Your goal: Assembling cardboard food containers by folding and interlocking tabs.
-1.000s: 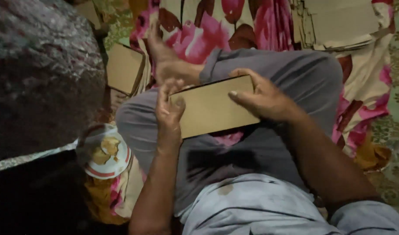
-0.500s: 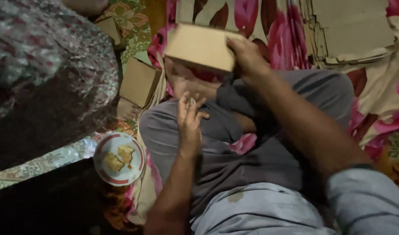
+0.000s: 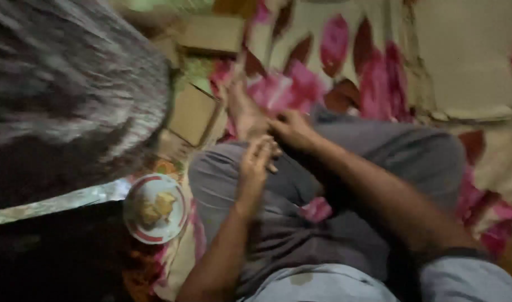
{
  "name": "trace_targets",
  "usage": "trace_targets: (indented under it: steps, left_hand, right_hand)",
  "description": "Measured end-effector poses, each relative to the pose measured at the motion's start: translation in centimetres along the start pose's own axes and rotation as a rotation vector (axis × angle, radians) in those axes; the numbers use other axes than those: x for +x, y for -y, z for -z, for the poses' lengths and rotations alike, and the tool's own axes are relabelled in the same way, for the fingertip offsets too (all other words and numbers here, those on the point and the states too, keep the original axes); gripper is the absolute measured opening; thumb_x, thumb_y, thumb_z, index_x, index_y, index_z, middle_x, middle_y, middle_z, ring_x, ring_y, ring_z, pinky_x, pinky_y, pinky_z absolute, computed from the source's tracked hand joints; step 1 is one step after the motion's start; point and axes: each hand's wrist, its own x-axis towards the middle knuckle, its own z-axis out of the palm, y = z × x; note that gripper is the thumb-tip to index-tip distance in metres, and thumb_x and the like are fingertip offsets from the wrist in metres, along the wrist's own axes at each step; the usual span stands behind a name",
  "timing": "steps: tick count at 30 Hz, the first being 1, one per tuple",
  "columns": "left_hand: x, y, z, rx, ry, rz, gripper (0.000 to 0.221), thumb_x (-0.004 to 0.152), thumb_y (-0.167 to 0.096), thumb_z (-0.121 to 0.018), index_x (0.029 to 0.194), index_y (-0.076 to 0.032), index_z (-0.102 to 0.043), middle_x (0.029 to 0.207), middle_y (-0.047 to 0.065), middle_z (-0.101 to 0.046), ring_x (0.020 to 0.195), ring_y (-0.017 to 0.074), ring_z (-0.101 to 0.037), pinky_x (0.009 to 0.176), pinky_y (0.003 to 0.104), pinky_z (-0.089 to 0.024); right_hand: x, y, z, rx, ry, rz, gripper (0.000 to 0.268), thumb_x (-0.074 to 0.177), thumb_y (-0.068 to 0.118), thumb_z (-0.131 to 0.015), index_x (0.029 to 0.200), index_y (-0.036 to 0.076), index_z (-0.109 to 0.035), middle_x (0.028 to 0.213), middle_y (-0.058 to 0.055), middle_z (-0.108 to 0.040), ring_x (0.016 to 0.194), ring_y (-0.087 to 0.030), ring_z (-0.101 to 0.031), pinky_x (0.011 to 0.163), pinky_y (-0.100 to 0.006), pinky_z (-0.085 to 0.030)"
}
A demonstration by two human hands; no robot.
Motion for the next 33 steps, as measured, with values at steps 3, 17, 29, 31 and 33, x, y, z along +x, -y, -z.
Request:
trace_targets:
  steps: [3, 17, 29, 31, 33]
  left_hand:
    - [-3.8, 0.8, -2.4, 0.336, 0.053, 0.018, 0.031, 0.106, -0.014, -0.060, 0.134, -0.001, -0.062, 0.118, 0.021, -0.069, 0.101, 0.0278, -0.074, 0.057, 0.025, -0.056]
    - [-5.8, -0.5, -3.5, 0.934, 0.206, -0.387, 0.019, 0.096, -0.007, -0.064, 0.113, -0.010, -0.071, 0.108, 0.005, -0.073, 0.098, 0.0169, -0.070, 0.089, 0.030, -0.054]
    - [-5.3, 0.0, -3.9, 0.948, 0.297, -0.451, 0.017, 0.095, -0.006, -0.066, 0.111, -0.007, -0.071, 0.098, 0.007, -0.069, 0.089, 0.0189, -0.067, 0.081, 0.031, -0.050]
    - [-5.2, 0.3, -4.1, 0.962, 0.291, -0.508, 0.016, 0.095, -0.004, -0.065, 0.109, -0.007, -0.070, 0.099, 0.007, -0.070, 0.090, 0.0196, -0.067, 0.083, 0.032, -0.051]
    - [-5.5, 0.2, -4.4, 0.992, 0.289, -0.565, 0.015, 0.094, -0.002, -0.065, 0.108, -0.007, -0.069, 0.099, 0.007, -0.071, 0.091, 0.0203, -0.068, 0.085, 0.032, -0.051]
  right_hand:
    - [-5.8, 1.4, 4.2, -0.312, 0.116, -0.087, 0.026, 0.094, 0.036, -0.069, 0.099, 0.012, -0.076, 0.085, -0.011, -0.075, 0.088, -0.028, -0.075, 0.075, -0.044, -0.056]
    - [-7.7, 1.9, 24.8, -1.030, 0.007, -0.337, 0.035, 0.097, 0.047, -0.064, 0.120, 0.022, -0.075, 0.113, -0.010, -0.075, 0.102, -0.035, -0.068, 0.082, -0.045, -0.048]
    - [-14.9, -9.6, 34.7, -1.070, -0.435, -0.666, 0.062, 0.094, 0.065, -0.074, 0.115, 0.007, -0.073, 0.110, -0.025, -0.068, 0.100, -0.046, -0.065, 0.073, -0.057, -0.052]
    - [-15.0, -9.2, 34.2, -1.069, -0.437, -0.646, 0.061, 0.092, 0.062, -0.069, 0.115, 0.005, -0.071, 0.113, -0.023, -0.067, 0.104, -0.045, -0.062, 0.075, -0.058, -0.049]
    - [-14.8, -8.0, 33.3, -1.050, -0.440, -0.629, 0.061, 0.091, 0.059, -0.065, 0.115, 0.003, -0.068, 0.116, -0.021, -0.065, 0.108, -0.043, -0.058, 0.076, -0.058, -0.047]
